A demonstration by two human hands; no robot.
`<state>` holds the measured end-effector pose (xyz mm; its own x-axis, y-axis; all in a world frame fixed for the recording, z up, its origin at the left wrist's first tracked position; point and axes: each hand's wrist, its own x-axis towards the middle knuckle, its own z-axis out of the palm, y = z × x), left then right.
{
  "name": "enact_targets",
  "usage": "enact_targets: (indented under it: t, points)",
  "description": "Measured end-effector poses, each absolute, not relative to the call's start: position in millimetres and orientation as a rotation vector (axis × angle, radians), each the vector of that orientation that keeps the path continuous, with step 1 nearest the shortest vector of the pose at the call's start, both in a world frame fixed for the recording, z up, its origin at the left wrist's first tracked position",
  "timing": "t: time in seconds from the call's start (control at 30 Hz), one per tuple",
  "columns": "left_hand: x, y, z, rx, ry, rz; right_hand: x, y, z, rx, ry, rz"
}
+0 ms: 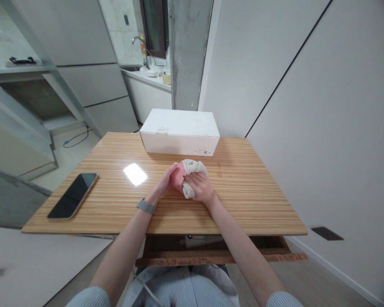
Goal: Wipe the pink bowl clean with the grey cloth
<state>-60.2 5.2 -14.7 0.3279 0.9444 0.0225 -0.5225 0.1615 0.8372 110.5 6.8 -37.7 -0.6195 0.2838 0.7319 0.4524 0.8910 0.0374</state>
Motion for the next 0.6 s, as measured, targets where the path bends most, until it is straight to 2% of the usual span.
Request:
enact_targets:
  t: [0.4,0.6]
  points:
    - [-55.4,-0.8,-9.1,0.889,0.495,1.051,119.2,11.7,-39.5,-0.685,-2.121,-0.263]
    - [-57.9,-1.1,-5.1,0.855,0.502,1.074,114.7,6.8,-40.0,-0.599,-2.177,-0.303]
